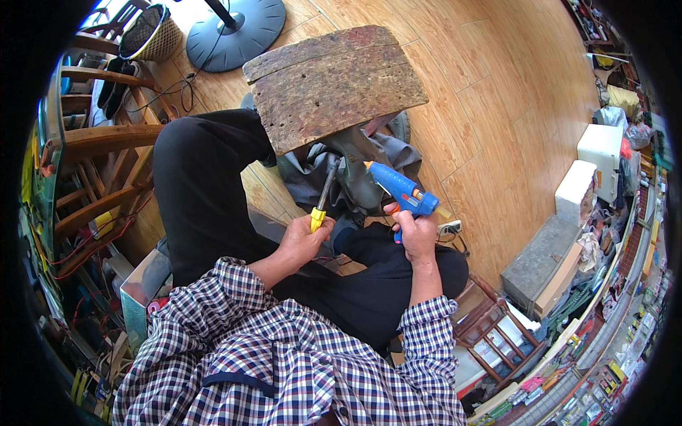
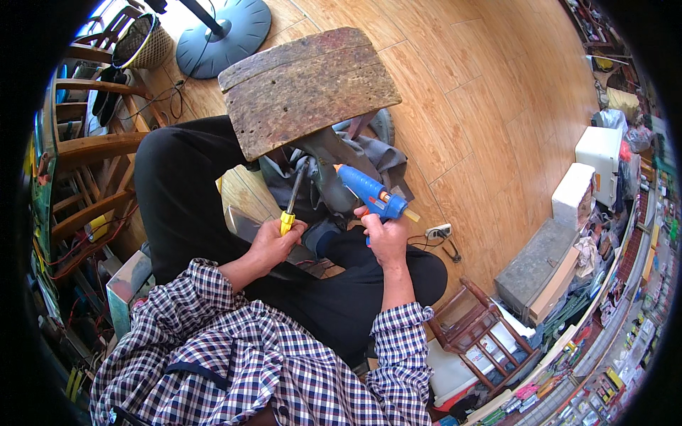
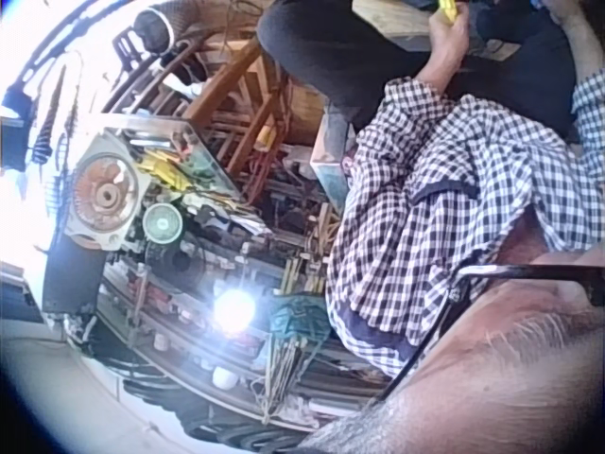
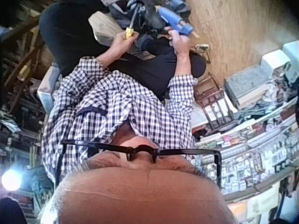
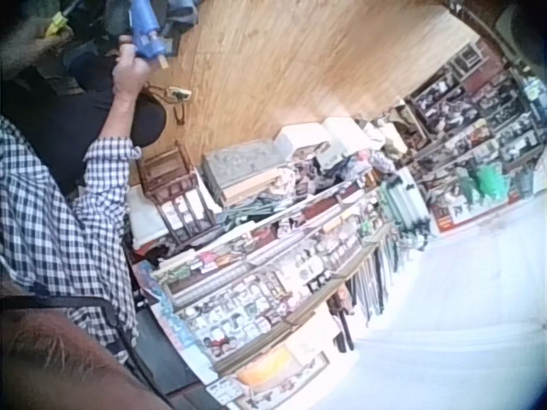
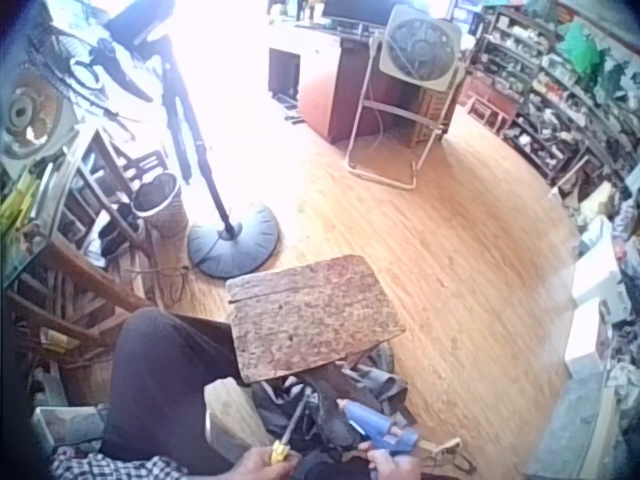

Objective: The person sits on the floor and uses a soldering iron and a hot glue gun to repair a shoe placed on a small wooden stool. They apply heat and glue to the shoe's sole area, then briefly handle a multimeter and wires.

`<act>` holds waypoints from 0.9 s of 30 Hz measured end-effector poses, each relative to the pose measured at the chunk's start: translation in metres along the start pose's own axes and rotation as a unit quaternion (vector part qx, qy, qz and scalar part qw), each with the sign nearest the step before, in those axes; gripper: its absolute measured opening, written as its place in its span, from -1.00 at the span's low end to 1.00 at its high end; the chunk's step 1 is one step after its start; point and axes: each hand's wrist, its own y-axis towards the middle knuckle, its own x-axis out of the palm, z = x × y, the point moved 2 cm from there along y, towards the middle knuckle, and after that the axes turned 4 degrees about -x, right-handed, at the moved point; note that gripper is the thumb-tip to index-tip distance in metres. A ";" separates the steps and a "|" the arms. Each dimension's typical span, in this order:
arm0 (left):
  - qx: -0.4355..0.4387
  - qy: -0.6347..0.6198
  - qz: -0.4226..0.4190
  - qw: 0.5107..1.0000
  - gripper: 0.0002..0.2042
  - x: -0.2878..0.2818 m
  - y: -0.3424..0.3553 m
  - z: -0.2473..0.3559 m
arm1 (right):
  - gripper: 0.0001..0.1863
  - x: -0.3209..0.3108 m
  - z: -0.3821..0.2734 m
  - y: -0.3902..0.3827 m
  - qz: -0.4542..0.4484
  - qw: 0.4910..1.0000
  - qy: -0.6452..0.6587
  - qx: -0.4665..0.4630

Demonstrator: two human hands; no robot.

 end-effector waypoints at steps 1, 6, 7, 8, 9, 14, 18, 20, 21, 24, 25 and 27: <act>0.007 0.008 0.000 1.000 -0.76 -0.001 0.001 -0.003 | -0.75 0.001 0.001 0.001 -0.005 1.000 -0.009 -0.002; 0.018 0.030 0.003 0.999 -0.75 -0.001 -0.001 -0.004 | -0.76 0.004 0.003 0.003 -0.011 0.999 -0.031 -0.015; 0.017 0.028 0.002 0.999 -0.75 -0.001 0.000 -0.005 | -0.76 0.005 0.002 0.003 -0.013 0.999 -0.034 -0.015; 0.017 0.025 0.002 1.000 -0.75 -0.001 0.000 -0.005 | -0.76 0.006 0.002 0.003 -0.014 0.999 -0.035 -0.014; 0.018 0.023 0.000 1.000 -0.75 -0.002 0.001 -0.007 | -0.76 0.006 0.001 0.004 -0.015 0.999 -0.037 -0.013; 0.013 0.021 0.000 1.000 -0.75 -0.001 -0.005 0.000 | -0.76 0.008 0.002 0.005 -0.013 0.999 -0.038 -0.014; -0.001 0.022 -0.003 1.000 -0.76 -0.001 -0.007 0.004 | -0.77 0.008 0.000 0.006 -0.014 0.999 -0.042 -0.012; 0.008 0.022 -0.006 1.000 -0.77 -0.001 -0.005 0.001 | -0.77 0.008 0.002 0.007 -0.016 0.999 -0.043 -0.010; 0.019 0.021 -0.008 1.000 -0.77 -0.001 -0.003 0.000 | -0.77 0.008 0.002 0.007 -0.017 0.999 -0.043 -0.008; 0.015 0.026 -0.011 0.999 -0.78 -0.001 -0.003 -0.001 | -0.78 0.010 0.001 0.007 -0.018 0.999 -0.044 -0.005; 0.013 0.026 -0.012 1.000 -0.78 -0.001 -0.003 -0.001 | -0.78 0.010 0.001 0.007 -0.017 0.999 -0.045 -0.004; 0.012 0.023 -0.014 1.000 -0.79 -0.001 -0.002 -0.003 | -0.79 0.011 0.001 0.007 -0.016 0.999 -0.047 -0.007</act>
